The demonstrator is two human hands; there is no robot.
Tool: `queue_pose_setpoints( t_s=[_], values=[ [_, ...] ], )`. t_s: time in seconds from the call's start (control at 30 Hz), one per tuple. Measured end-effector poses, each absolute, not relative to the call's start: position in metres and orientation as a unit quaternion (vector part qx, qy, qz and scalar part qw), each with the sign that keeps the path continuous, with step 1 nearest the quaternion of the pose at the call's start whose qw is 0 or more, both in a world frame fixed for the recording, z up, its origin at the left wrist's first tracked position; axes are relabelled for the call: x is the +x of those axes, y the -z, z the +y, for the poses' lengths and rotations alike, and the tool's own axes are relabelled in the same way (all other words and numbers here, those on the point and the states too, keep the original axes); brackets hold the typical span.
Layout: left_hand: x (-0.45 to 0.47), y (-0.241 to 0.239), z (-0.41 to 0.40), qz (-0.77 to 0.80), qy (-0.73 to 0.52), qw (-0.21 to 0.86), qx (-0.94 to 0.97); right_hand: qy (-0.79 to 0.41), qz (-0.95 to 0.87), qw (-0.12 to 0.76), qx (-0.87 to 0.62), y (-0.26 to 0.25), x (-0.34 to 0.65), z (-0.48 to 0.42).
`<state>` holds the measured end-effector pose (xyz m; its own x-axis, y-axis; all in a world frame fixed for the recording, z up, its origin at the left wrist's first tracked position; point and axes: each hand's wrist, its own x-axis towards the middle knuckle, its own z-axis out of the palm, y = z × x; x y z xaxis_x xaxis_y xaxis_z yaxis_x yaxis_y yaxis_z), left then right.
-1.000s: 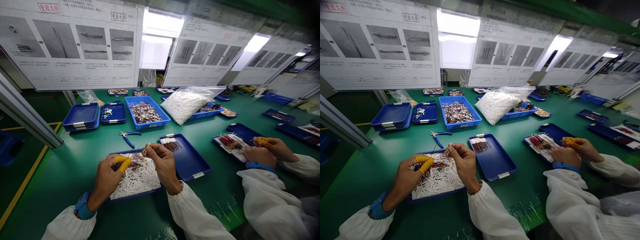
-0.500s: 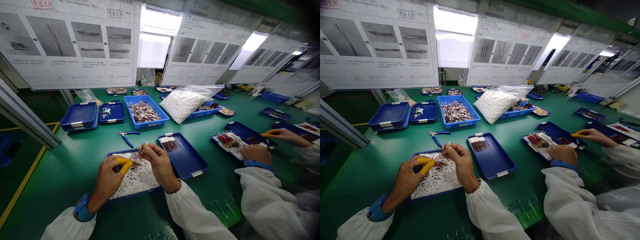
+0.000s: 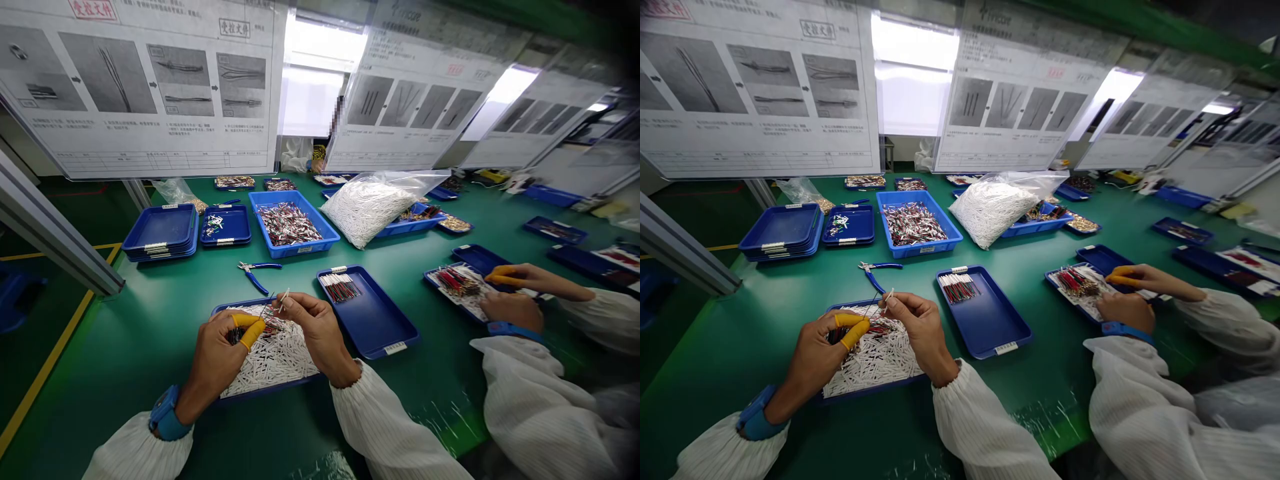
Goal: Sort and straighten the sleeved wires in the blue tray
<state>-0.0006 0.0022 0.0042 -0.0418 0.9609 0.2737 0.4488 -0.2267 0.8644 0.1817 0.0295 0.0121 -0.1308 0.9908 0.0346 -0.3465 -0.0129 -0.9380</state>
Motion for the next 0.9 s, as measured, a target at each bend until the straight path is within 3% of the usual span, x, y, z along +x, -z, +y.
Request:
queue_pose_setpoints(
  t_s=[0.23,0.57,0.9],
  values=[
    [0.0002,-0.0053,0.0033,0.561,-0.470,0.306,0.608,-0.571,-0.447,0.569,-0.387,-0.0106,0.1839,0.0320],
    [0.0007,0.0007,0.0008,0.552,-0.442,0.300,0.639,-0.631,-0.357,0.589,-0.356,-0.0125,0.1848,0.0337],
    [0.0028,0.0005,0.0015,0.531,-0.432,0.250,0.685,-0.632,-0.428,0.548,-0.344,-0.0152,0.1838,0.0281]
  ],
)
